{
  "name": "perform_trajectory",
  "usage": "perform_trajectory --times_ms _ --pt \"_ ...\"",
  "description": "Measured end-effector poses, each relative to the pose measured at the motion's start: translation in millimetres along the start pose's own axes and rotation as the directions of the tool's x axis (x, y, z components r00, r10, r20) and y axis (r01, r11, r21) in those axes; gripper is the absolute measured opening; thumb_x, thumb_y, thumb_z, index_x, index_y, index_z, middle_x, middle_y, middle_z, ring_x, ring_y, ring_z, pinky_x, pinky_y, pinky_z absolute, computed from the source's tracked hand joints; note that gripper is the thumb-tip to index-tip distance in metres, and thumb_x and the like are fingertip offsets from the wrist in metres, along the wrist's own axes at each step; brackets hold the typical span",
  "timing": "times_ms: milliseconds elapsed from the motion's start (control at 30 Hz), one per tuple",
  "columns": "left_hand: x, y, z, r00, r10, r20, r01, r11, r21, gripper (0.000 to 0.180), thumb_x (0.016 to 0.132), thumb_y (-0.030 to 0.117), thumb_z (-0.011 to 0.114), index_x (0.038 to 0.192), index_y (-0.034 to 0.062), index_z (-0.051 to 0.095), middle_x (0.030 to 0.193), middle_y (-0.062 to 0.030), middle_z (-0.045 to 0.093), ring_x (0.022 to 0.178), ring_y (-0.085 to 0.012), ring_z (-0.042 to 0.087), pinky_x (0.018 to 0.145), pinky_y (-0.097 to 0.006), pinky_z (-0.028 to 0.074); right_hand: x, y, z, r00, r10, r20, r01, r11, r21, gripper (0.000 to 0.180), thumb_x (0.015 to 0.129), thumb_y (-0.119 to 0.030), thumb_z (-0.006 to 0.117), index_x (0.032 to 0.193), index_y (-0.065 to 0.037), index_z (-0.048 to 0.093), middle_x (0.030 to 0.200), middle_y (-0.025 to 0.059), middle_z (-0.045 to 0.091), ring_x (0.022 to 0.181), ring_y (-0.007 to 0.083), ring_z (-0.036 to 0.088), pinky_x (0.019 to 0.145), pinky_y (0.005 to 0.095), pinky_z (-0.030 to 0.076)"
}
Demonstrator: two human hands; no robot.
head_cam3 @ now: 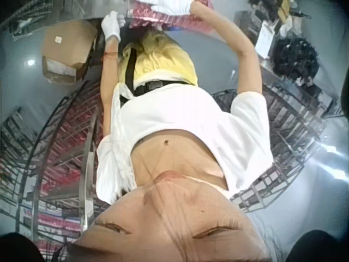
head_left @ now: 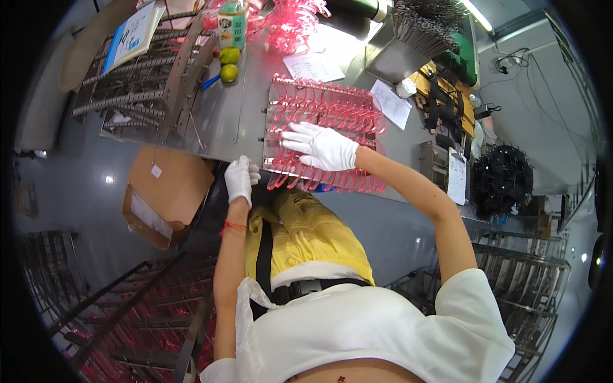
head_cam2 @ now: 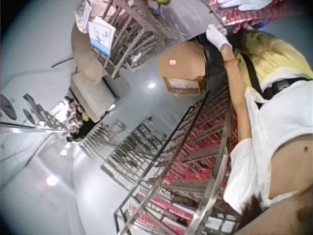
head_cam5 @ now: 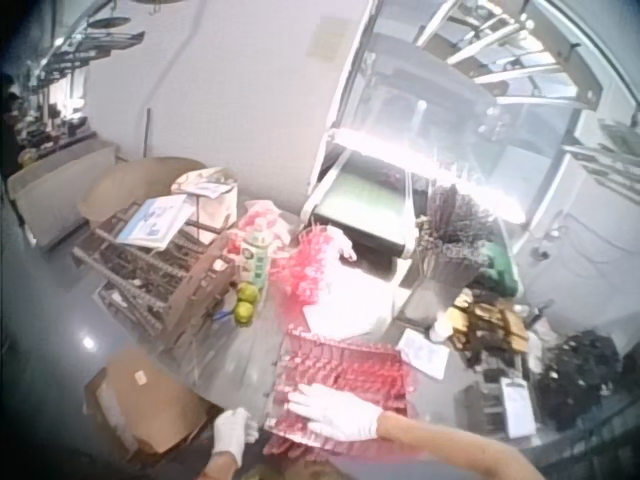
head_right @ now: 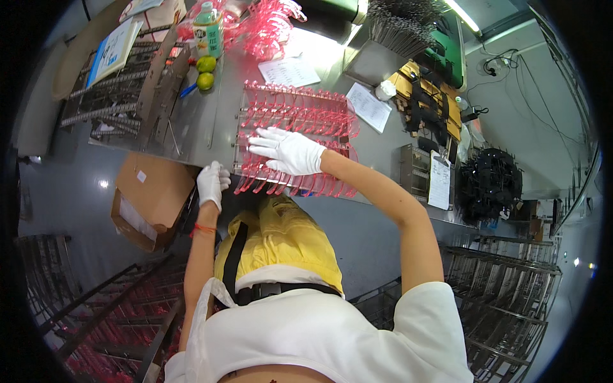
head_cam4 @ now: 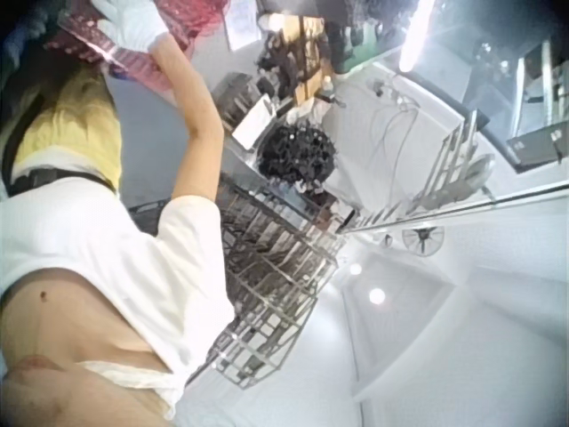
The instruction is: The person assembles red plastic hangers by attaching them to a metal rack frame. They repeatedly pick up hangers, align them with the rack, and secure them in place. The person also handles a clipboard and other items on the workbench.
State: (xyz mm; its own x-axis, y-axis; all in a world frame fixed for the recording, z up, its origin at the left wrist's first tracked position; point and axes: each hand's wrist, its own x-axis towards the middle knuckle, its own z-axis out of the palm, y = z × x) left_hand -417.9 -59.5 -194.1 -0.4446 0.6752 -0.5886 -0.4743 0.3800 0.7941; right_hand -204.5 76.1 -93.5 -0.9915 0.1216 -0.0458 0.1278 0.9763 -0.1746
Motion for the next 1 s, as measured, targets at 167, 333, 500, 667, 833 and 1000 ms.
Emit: perform_trajectory --times_ms 167,333,500,667,833,1000 --pt "-2 -7 -1 0.999 0.026 0.033 -0.028 0.998 0.057 0.027 0.097 0.030 0.053 0.078 0.0105 0.052 0.060 -0.0015 0.054 0.042 -0.0085 0.046 0.038 -0.022 0.035 -13 5 -4 1.000 -0.020 -0.005 0.020 0.999 0.032 0.053 0.095 -0.031 0.049 0.143 -0.008 0.041 0.151 0.0118 0.036 0.143 0.0328 0.028 0.118 0.0426 0.023" --pt "7 13 -16 0.923 -0.181 0.341 0.103 0.967 0.234 0.029 0.096 0.036 0.058 0.083 0.0103 0.055 0.066 -0.0022 0.057 0.046 -0.0089 0.049 0.041 -0.022 0.036 -15 8 -2 0.999 -0.015 -0.050 0.019 0.997 0.069 0.053 0.095 -0.028 0.050 0.143 -0.007 0.041 0.152 0.0117 0.035 0.143 0.0344 0.027 0.117 0.0446 0.025" --pt "28 34 -60 0.997 -0.050 0.063 0.054 0.996 -0.068 0.036 0.104 0.040 0.042 0.090 0.0094 0.053 0.064 0.0031 0.046 0.048 -0.0051 0.037 0.042 -0.018 0.030 -46 18 -6 0.998 -0.059 -0.021 0.061 0.996 0.069 0.053 0.094 -0.030 0.052 0.141 -0.007 0.044 0.150 0.0121 0.037 0.142 0.0337 0.029 0.117 0.0443 0.026" --pt "13 11 -24 0.992 -0.091 0.092 0.100 0.990 -0.095 0.030 0.103 0.030 0.043 0.101 0.0040 0.057 0.069 -0.0026 0.053 0.052 -0.0060 0.043 0.045 -0.019 0.033 -51 20 0 0.996 -0.066 -0.059 0.071 0.993 0.090 0.053 0.094 -0.031 0.051 0.141 -0.008 0.043 0.150 0.0110 0.037 0.141 0.0320 0.030 0.118 0.0461 0.023" --pt "14 -2 -6 0.967 -0.034 0.251 0.036 0.999 -0.006 0.028 0.099 0.020 0.045 0.113 0.0001 0.060 0.074 -0.0007 0.053 0.055 -0.0052 0.043 0.047 -0.019 0.034 -54 19 -2 0.989 -0.133 -0.059 0.134 0.991 0.015 0.053 0.093 -0.031 0.051 0.141 -0.009 0.043 0.150 0.0099 0.038 0.141 0.0316 0.030 0.118 0.0494 0.020" --pt "4 14 -16 0.956 -0.213 0.202 0.141 0.936 0.324 0.032 0.101 0.038 0.049 0.092 0.0095 0.059 0.057 0.0072 0.034 0.044 -0.0041 0.033 0.043 -0.019 0.030 -68 26 -11 0.985 -0.162 -0.066 0.165 0.986 0.040 0.050 0.094 -0.031 0.050 0.139 -0.010 0.046 0.147 0.0095 0.042 0.140 0.0300 0.033 0.118 0.0482 0.022"
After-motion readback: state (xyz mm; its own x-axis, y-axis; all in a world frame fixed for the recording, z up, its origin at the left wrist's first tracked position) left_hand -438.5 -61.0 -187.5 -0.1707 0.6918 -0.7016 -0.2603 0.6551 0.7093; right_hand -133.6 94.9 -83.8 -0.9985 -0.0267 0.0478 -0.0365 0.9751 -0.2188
